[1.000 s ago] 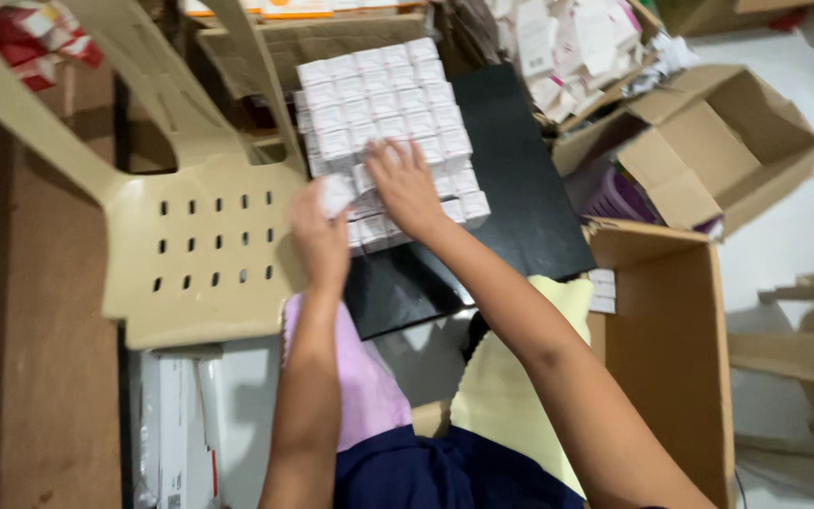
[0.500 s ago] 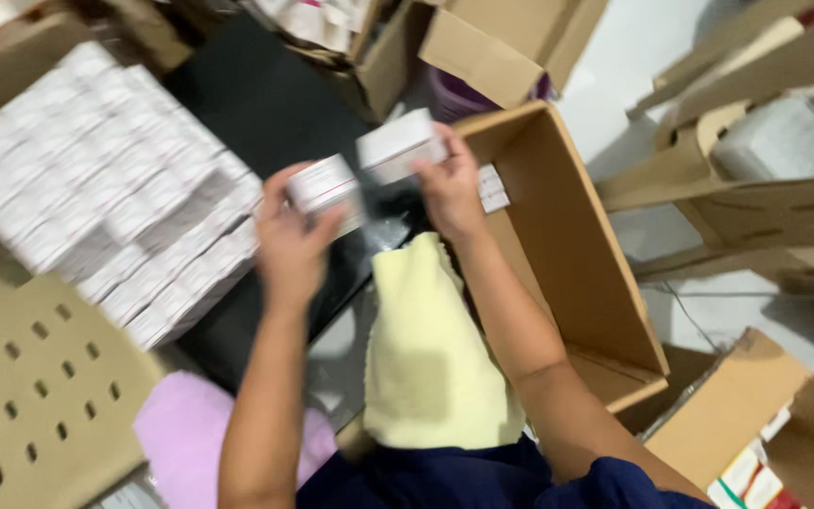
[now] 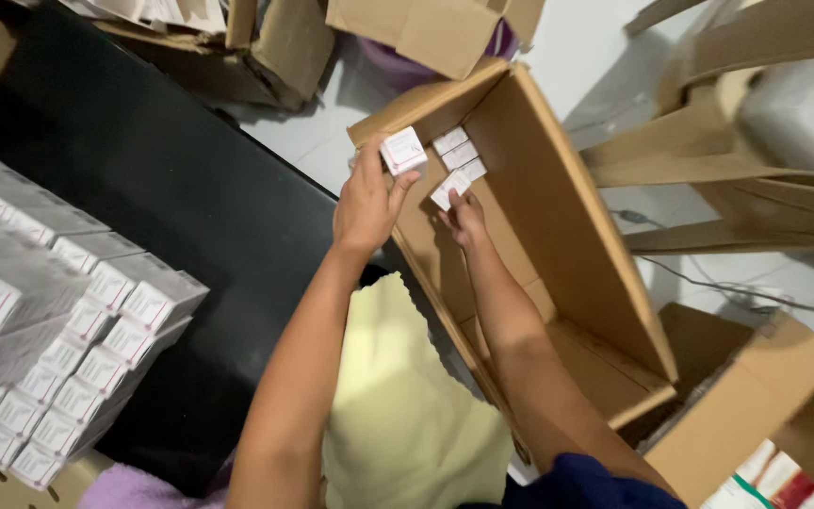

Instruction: The person repeatedly picks up small white boxes from a stack on a table and places them into a larger cardboard box. The person arranges the small boxes in rows inside the larger box.

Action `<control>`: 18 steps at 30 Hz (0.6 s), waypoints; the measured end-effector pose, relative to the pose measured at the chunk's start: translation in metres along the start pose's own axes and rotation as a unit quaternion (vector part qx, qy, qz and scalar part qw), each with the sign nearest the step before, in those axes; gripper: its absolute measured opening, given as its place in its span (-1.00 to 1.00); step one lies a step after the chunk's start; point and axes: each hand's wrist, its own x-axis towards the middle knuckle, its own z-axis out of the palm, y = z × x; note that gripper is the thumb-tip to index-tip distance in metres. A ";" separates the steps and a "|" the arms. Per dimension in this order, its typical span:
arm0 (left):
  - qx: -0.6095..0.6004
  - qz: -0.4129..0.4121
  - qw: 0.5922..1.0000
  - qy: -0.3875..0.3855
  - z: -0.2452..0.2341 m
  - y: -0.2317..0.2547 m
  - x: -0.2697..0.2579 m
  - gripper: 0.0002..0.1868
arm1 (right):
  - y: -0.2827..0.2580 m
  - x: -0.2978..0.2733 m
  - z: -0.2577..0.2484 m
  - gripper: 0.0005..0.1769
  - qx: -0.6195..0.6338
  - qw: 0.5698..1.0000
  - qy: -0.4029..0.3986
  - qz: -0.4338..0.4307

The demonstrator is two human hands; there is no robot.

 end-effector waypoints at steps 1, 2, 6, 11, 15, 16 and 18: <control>-0.009 -0.005 1.000 0.015 -0.004 -0.001 0.002 -0.32 | 0.006 0.016 0.008 -0.62 -0.032 0.999 0.025 0.009; -0.018 0.000 1.000 0.023 -0.005 0.001 0.002 -0.32 | 0.012 0.030 0.013 -0.66 -0.006 0.999 0.028 0.015; -0.025 -0.011 0.999 0.026 -0.009 0.006 -0.006 -0.28 | 0.041 0.065 0.040 -0.80 -0.003 0.999 0.042 0.022; -0.007 -0.017 0.999 0.026 -0.009 0.010 -0.011 -0.24 | 0.051 0.104 0.059 -0.92 0.165 0.985 0.039 -0.019; 0.010 -0.001 0.999 0.033 -0.012 0.011 -0.010 -0.22 | 0.048 0.124 0.065 -0.91 0.257 0.965 -0.055 0.005; 0.009 -0.006 0.999 0.032 -0.012 0.012 -0.011 -0.21 | 0.046 0.121 0.066 -0.91 0.182 0.979 -0.088 -0.021; 0.007 0.010 0.999 0.036 -0.011 0.014 -0.010 -0.24 | 0.041 0.109 0.072 -0.92 0.175 0.984 0.012 -0.042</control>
